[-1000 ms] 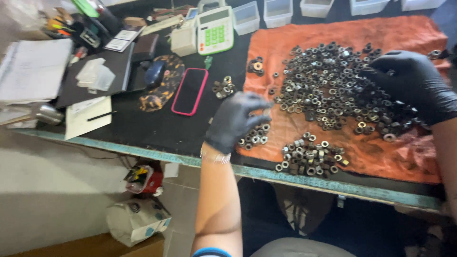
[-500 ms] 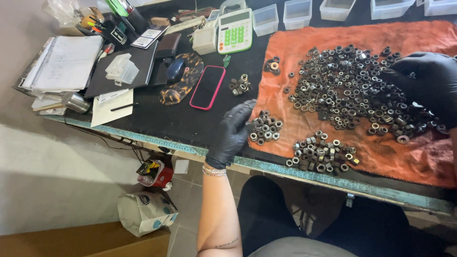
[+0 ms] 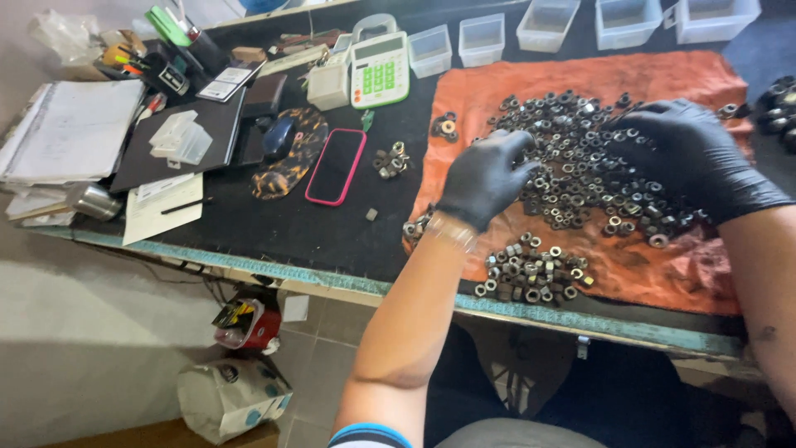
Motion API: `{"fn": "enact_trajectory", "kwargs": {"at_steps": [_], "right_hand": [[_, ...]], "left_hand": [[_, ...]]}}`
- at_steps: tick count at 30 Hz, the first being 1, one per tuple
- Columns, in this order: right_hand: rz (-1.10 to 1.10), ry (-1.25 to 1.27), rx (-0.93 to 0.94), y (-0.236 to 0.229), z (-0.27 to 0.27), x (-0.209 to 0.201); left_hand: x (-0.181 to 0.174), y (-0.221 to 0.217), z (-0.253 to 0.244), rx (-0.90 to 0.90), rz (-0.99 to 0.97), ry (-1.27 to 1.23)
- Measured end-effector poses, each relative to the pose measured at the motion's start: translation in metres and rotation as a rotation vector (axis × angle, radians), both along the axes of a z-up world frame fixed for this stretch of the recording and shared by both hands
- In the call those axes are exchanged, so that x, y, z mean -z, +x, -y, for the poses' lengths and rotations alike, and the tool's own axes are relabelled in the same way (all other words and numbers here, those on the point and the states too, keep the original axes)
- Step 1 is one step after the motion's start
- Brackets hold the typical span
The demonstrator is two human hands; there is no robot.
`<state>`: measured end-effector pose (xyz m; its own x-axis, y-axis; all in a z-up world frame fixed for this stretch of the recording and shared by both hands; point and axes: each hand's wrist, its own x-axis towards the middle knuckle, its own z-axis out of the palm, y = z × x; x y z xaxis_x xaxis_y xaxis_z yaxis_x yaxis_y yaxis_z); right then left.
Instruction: The person sorts a large pile of metal nuts on an orange cloth, picking them up and placing them into separate piles by size or type. The hands move continuously across the pile, separating items into smaller groups on the cloth.
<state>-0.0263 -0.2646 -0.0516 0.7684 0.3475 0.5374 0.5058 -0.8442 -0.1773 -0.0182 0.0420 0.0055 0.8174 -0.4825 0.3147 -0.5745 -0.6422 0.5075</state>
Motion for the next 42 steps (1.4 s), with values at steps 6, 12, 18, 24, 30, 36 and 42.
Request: {"fn": "enact_trajectory", "kwargs": {"at_steps": [6,12,18,24,30,36,42], "right_hand": [[0.020,0.118,-0.106,-0.009,-0.013,-0.014],[-0.026,0.061,-0.145,-0.009,-0.025,-0.021],[-0.104,0.079,-0.149,-0.021,-0.043,-0.030],[-0.087,0.031,-0.126,-0.016,-0.038,-0.022],[-0.113,0.057,-0.171,-0.017,-0.041,-0.023],[-0.098,0.092,-0.217,-0.018,-0.042,-0.027],[-0.087,0.067,-0.190,-0.020,-0.040,-0.027]], "left_hand": [[0.016,0.053,0.028,0.148,-0.202,0.340],[0.048,0.067,0.013,0.264,-0.007,0.094],[0.069,0.068,0.013,0.199,0.108,0.094],[0.060,0.067,0.017,0.116,0.037,0.226],[0.066,0.064,0.013,0.107,-0.098,0.227],[0.074,0.067,0.008,0.277,-0.348,-0.079],[0.049,0.064,0.003,0.314,-0.388,-0.554]]}}
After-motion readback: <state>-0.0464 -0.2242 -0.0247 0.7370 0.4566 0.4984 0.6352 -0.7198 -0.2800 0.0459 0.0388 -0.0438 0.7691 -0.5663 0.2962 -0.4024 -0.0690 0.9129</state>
